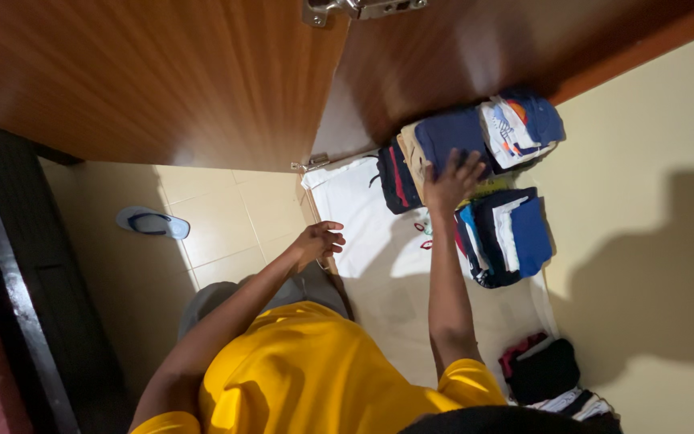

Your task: The person sorts folded clothes by picking them up from a large pile on a surface, carrying them to a different pile, and placing them on top.

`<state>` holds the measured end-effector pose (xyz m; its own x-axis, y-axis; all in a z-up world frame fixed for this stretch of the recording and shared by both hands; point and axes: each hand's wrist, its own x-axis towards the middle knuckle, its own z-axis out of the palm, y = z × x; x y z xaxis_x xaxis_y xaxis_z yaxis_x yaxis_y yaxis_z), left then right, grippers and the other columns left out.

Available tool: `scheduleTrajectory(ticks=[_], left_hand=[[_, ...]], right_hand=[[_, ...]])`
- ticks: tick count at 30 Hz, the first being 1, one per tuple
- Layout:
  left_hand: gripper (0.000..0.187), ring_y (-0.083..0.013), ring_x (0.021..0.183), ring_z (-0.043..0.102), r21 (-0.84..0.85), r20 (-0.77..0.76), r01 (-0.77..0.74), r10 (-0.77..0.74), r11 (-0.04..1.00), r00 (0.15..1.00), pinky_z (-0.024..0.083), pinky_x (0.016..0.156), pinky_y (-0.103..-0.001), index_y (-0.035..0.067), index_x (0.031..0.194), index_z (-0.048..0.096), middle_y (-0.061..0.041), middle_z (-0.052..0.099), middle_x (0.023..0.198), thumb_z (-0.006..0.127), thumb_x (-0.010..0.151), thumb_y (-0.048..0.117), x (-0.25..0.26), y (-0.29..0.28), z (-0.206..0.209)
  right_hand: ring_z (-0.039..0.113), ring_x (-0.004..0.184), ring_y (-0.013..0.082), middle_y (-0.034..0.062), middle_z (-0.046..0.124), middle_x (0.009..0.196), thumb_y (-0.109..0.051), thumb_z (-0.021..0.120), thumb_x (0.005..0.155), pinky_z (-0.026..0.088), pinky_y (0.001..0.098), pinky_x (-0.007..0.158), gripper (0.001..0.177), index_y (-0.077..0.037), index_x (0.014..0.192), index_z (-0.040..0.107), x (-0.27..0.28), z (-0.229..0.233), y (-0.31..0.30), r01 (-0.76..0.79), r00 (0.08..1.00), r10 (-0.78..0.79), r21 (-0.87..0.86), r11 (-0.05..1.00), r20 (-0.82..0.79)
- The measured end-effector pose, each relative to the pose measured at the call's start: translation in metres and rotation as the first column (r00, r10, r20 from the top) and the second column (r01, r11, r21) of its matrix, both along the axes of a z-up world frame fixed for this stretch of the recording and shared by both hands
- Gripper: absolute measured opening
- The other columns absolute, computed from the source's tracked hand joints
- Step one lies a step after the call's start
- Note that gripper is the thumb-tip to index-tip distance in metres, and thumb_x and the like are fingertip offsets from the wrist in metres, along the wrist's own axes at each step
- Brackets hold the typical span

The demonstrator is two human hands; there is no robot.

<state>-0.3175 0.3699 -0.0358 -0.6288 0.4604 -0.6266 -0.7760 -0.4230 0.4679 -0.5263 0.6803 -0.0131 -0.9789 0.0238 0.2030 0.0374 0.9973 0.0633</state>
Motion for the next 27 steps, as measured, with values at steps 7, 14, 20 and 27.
scheduleTrajectory(ticks=[7,14,20,27], left_hand=[[0.038,-0.0185,0.097,0.068,-0.077,0.036,0.027,-0.024,0.997,0.999,0.056,0.081,-0.03,0.008,0.135,0.054,-0.006,0.068,0.11,0.054,0.097,0.008,-0.003,0.0,0.01],[0.037,-0.0187,0.098,0.068,-0.065,0.035,-0.031,0.033,0.997,0.999,0.056,0.083,-0.032,0.008,0.135,0.053,-0.006,0.067,0.111,0.056,0.099,0.01,-0.002,-0.004,0.005],[0.045,-0.0169,0.099,0.07,-0.072,-0.016,-0.059,0.058,0.996,0.998,0.055,0.086,-0.031,0.01,0.135,0.055,-0.006,0.07,0.114,0.052,0.091,0.004,-0.003,-0.009,-0.003],[0.038,-0.015,0.096,0.069,-0.121,0.03,-0.034,0.037,0.992,0.999,0.054,0.084,-0.03,0.012,0.134,0.056,-0.004,0.071,0.115,0.055,0.096,0.013,-0.005,0.001,-0.006]], right_hand=[[0.003,0.153,0.0501,0.0215,0.01,0.169,-0.064,0.064,0.088,0.018,0.0715,0.115,0.088,-0.022,0.16,0.036,-0.005,0.028,-0.038,-0.063,0.958,0.063,-0.01,0.998,0.28],[0.029,0.15,0.0485,0.02,0.027,0.168,-0.049,0.067,0.095,0.028,0.0691,0.114,0.085,-0.024,0.167,0.028,-0.036,-0.016,-0.015,-0.135,0.96,0.117,0.055,0.989,0.253],[0.029,0.147,0.0492,0.0201,0.029,0.166,-0.048,0.065,0.095,0.029,0.0702,0.11,0.083,-0.025,0.165,0.027,-0.051,-0.017,-0.011,-0.113,0.953,0.091,0.059,0.992,0.288],[0.027,0.148,0.0492,0.0199,0.026,0.167,-0.049,0.064,0.095,0.025,0.0709,0.111,0.084,-0.024,0.165,0.024,-0.042,-0.016,-0.02,-0.123,0.942,0.101,0.047,0.991,0.319]])
